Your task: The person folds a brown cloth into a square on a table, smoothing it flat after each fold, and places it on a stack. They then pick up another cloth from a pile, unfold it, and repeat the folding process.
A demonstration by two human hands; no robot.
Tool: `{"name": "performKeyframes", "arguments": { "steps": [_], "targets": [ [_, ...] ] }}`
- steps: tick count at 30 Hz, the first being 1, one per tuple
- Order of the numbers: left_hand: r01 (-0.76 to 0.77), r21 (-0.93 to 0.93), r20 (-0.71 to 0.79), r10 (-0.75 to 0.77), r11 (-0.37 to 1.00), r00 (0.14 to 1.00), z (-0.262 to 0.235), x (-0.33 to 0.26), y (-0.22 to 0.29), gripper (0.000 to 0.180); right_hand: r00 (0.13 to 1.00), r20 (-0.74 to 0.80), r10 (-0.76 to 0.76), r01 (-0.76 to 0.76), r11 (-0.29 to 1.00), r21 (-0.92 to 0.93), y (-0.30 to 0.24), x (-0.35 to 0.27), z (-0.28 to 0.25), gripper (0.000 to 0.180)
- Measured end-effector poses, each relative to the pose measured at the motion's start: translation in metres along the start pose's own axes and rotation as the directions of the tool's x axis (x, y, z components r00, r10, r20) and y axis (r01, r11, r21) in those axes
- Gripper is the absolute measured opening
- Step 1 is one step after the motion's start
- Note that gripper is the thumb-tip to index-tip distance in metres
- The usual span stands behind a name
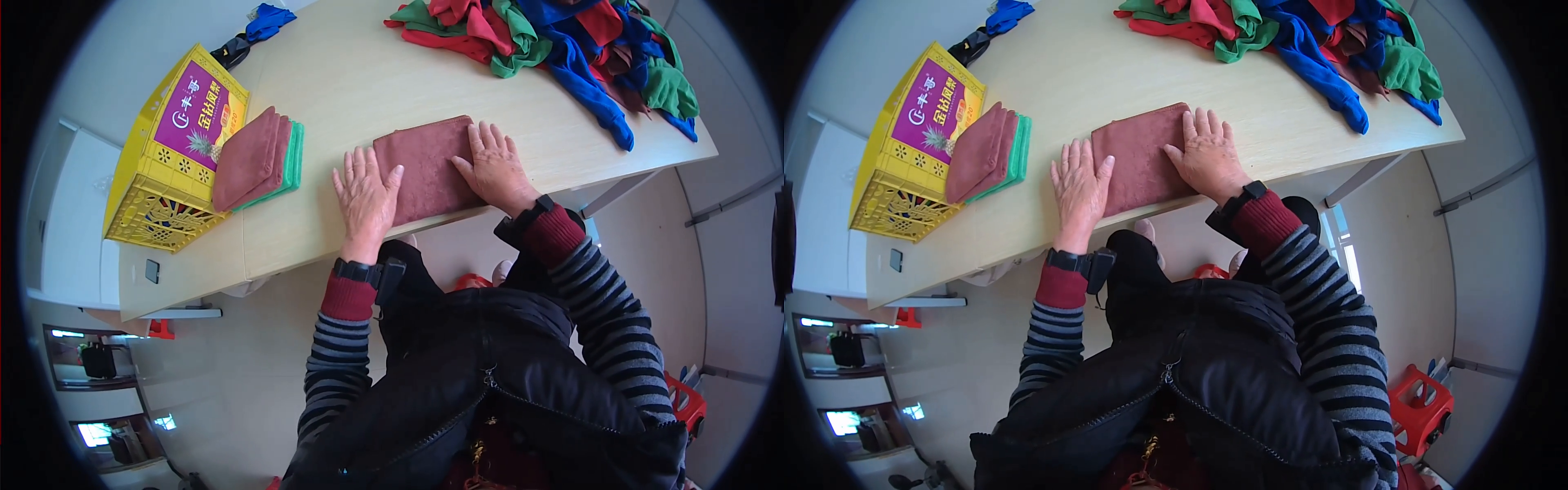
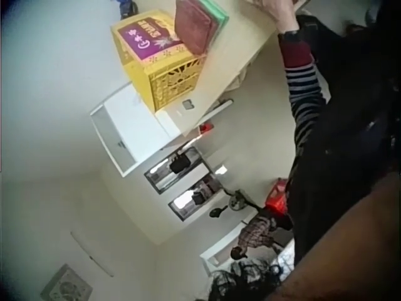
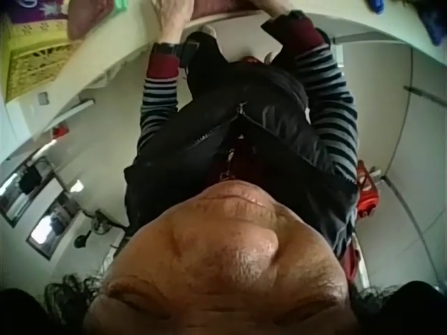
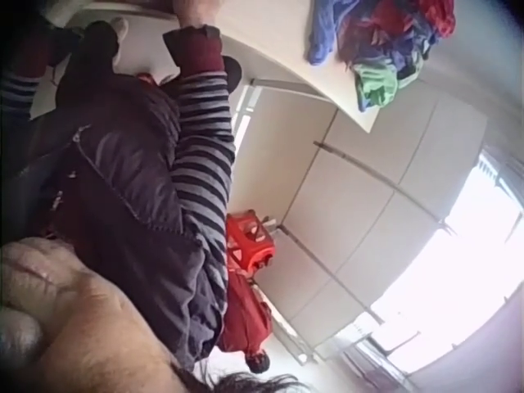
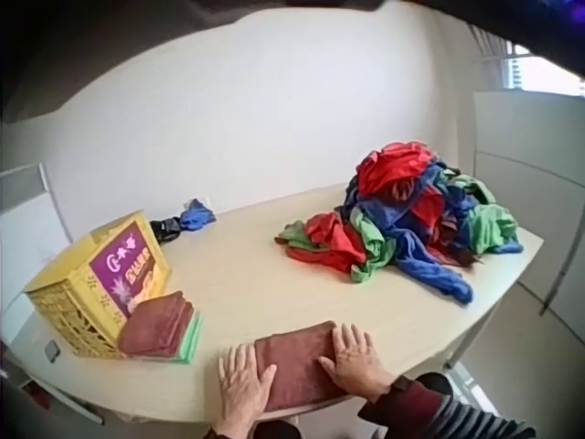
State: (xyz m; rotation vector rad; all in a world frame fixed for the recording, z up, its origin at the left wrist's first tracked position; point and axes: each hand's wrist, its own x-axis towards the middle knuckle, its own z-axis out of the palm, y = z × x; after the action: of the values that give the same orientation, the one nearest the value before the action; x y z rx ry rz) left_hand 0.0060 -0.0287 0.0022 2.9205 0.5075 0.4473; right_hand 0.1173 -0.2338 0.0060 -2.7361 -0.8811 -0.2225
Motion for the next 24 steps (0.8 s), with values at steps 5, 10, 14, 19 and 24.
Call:
{"name": "performKeyframes", "arguments": {
  "steps": [5, 10, 14, 19, 24],
  "targets": [
    [-0.185, -0.052, -0.110, 0.179, 0.981, 0.978, 0.005, -0.009, 0.036, 0.073, 0.986, -0.106, -0.129, 0.136, 0.988, 0.067, -0.022, 0.011, 0.003, 0.066],
    [-0.270, -0.192, -0.104, 0.254, 0.944, 0.962, 0.023, -0.007, 0.039, 0.076, 0.986, -0.046, -0.162, 0.166, 0.981, 0.103, -0.017, 0.023, 0.020, 0.065],
    [-0.284, -0.170, -0.116, 0.267, 0.943, 0.957, 0.024, -0.010, 0.032, 0.078, 0.986, -0.057, -0.159, 0.165, 0.979, 0.122, -0.017, 0.022, 0.024, 0.064],
    [-0.257, -0.194, -0.110, 0.239, 0.947, 0.965, 0.024, -0.010, 0.027, 0.079, 0.987, -0.068, -0.143, 0.151, 0.980, 0.128, -0.018, 0.022, 0.025, 0.065],
    [-0.196, -0.218, -0.093, 0.179, 0.956, 0.979, 0.022, -0.014, 0.024, 0.082, 0.989, -0.057, -0.133, 0.140, 0.981, 0.137, -0.018, 0.022, 0.023, 0.067]
  ]
}}
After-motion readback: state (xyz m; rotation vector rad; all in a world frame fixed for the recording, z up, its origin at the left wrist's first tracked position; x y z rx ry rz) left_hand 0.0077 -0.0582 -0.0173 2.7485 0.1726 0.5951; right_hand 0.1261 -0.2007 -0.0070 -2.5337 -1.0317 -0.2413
